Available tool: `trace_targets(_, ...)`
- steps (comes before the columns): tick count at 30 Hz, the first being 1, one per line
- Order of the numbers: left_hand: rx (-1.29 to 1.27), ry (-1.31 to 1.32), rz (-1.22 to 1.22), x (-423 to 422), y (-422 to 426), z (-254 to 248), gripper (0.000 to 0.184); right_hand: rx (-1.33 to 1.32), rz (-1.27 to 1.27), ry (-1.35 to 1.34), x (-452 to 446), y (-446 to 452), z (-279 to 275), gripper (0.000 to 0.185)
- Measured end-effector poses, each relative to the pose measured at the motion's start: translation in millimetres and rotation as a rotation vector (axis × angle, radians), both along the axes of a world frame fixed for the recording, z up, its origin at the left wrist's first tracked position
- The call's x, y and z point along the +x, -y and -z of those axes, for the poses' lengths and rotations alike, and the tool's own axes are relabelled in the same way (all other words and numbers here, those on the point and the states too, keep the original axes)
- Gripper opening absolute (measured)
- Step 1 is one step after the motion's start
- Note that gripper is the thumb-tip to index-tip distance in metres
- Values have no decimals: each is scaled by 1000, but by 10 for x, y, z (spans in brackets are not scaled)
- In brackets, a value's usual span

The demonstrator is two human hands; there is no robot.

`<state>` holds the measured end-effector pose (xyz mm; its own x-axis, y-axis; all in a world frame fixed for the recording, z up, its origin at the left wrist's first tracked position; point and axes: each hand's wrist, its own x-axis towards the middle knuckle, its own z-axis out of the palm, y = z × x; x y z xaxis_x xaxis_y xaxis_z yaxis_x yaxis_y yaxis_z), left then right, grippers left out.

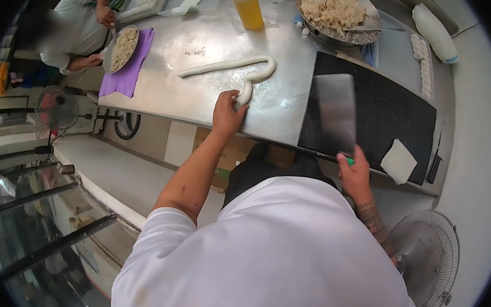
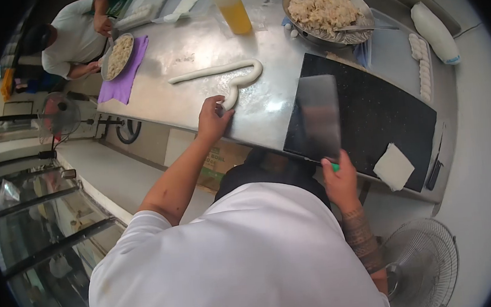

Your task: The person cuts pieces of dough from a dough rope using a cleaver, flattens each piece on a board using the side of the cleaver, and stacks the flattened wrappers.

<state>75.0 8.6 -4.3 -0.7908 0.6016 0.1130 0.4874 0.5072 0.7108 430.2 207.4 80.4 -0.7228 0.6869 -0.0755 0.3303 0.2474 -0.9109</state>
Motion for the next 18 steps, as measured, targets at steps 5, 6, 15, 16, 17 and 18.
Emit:
trace_targets(5, 10, -83, 206, -131, 42, -47, 42, 259, -173, 287, -815, 506, -66, 33)
trace_targets(6, 31, -82, 215, -190, 44, 53, 40, 301, -194, 344, -982, 588, -102, 32)
trace_targets(15, 112, -179, 396, -616, 170, 108, 32, 528, -323, 582, -1711, 1063, -456, 16)
trace_targets(16, 103, -158, 409, -620, 178, 110, 32, 545, -328, 604, -1741, 1102, -505, 15)
trace_targets(17, 104, -153, 413, -618, 188, 110, 32, 562, -333, 624, -1766, 1127, -526, 14)
trace_targets(18, 106, -152, 416, -625, 181, 101, 32, 567, -337, 618, -1785, 1139, -509, 14)
